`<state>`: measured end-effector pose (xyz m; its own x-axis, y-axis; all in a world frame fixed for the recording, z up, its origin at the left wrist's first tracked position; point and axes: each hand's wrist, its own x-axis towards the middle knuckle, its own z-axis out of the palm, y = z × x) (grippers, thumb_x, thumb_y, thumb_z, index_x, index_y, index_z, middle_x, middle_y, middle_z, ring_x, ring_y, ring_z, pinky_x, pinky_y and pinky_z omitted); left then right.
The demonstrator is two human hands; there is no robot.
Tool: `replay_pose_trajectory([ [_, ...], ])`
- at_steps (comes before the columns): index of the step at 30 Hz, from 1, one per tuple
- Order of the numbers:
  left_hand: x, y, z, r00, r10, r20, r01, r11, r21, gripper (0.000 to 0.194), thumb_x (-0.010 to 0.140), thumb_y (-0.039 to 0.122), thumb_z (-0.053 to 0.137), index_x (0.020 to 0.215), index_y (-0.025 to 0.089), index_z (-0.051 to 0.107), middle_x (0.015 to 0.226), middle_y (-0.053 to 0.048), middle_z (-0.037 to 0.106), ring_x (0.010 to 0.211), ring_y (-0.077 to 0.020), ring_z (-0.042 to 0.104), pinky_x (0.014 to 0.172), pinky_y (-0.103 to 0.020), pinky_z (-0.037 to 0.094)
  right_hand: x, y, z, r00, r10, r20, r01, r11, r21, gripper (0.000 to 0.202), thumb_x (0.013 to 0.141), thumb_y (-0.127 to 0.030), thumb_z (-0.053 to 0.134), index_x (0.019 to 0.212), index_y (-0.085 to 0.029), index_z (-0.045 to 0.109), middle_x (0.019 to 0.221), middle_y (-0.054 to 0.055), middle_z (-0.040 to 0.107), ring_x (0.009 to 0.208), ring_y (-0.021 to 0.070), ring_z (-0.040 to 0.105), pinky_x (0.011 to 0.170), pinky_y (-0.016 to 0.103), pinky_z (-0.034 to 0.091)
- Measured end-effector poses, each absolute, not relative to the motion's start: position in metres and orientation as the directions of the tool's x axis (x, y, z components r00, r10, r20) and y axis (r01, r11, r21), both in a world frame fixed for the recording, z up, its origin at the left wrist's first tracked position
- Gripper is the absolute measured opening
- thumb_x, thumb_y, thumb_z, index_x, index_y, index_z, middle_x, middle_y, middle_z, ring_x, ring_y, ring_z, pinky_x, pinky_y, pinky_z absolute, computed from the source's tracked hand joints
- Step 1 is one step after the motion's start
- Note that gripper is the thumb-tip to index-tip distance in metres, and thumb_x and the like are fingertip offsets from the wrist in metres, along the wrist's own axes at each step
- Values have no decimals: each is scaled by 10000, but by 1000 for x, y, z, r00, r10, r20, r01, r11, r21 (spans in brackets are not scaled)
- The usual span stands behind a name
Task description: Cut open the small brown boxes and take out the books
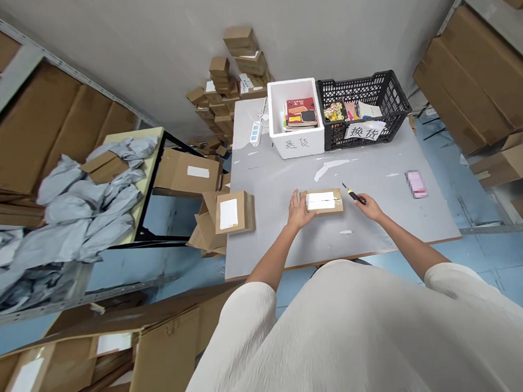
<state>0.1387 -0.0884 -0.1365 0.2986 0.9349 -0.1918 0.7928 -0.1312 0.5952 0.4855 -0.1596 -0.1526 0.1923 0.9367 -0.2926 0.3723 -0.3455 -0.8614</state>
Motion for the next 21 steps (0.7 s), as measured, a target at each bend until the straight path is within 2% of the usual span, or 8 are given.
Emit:
replay_pose_trajectory([
  [1, 135, -92, -140, 282, 929, -238, 783, -80, 617, 1158, 758, 553, 930, 1712, 301, 325, 1847, -174, 82, 1640, -500, 273, 1270, -630, 375, 479, -159, -153, 172, 929, -327, 312, -366, -877, 439, 880, -560, 738, 1182, -246, 685, 1177, 88, 786, 1124, 283, 730, 1026, 472, 583],
  [3, 130, -97, -146, 288, 908, -303, 744, -13, 668, 1137, 797, 508, 910, 1726, 304, 286, 1826, -184, 168, 1588, -468, 392, 1226, -583, 452, 466, -158, -153, 111, 913, -392, 192, -407, -893, 469, 859, -598, 774, 1158, -256, 659, 1151, 79, 795, 1118, 279, 748, 967, 452, 610],
  [6, 128, -99, -153, 315, 901, -297, 685, 1, 729, 936, 932, 459, 780, 1721, 277, 311, 1728, -173, 409, 1553, -391, 466, 1249, -518, 445, 448, -155, -150, 53, 900, -433, 85, -436, -896, 491, 834, -618, 822, 1124, -268, 637, 1146, 80, 807, 1141, 281, 761, 948, 441, 622],
  [8, 129, -97, -154, 296, 914, -279, 676, 6, 737, 822, 983, 459, 707, 1705, 265, 365, 1683, -159, 488, 1548, -371, 477, 1257, -493, 435, 443, -151, -147, 68, 904, -422, 64, -427, -902, 494, 836, -618, 828, 1123, -269, 627, 1127, 79, 817, 1152, 282, 765, 979, 454, 617],
  [12, 134, -86, -150, 236, 924, -301, 721, 41, 692, 660, 1058, 498, 555, 1657, 232, 475, 1583, -158, 610, 1481, -350, 553, 1237, -469, 439, 448, -144, -139, 119, 911, -394, 49, -402, -915, 499, 853, -618, 821, 1145, -271, 613, 1134, 84, 825, 1135, 281, 777, 1012, 477, 612],
  [16, 145, -76, -150, 228, 898, -377, 770, 71, 634, 601, 1073, 541, 498, 1566, 208, 584, 1483, -173, 692, 1413, -354, 616, 1188, -463, 470, 453, -140, -139, 141, 905, -401, 37, -410, -912, 479, 846, -613, 836, 1103, -272, 617, 1117, 91, 821, 1153, 290, 767, 1017, 496, 617],
  [19, 153, -68, -155, 161, 877, -452, 774, 172, 610, 576, 1077, 533, 481, 1526, 194, 606, 1472, -182, 705, 1393, -345, 642, 1161, -448, 488, 449, -137, -142, 150, 909, -388, -10, -391, -921, 493, 832, -645, 833, 1080, -278, 619, 1127, 84, 804, 1193, 281, 741, 1038, 486, 615],
  [21, 157, -63, -160, 105, 856, -506, 757, 261, 599, 567, 1069, 473, 503, 1552, 183, 565, 1460, -184, 717, 1376, -328, 663, 1148, -432, 496, 445, -133, -145, 148, 915, -376, -13, -378, -926, 510, 821, -670, 823, 1078, -278, 624, 1104, 68, 792, 1176, 267, 729, 1052, 473, 608],
])
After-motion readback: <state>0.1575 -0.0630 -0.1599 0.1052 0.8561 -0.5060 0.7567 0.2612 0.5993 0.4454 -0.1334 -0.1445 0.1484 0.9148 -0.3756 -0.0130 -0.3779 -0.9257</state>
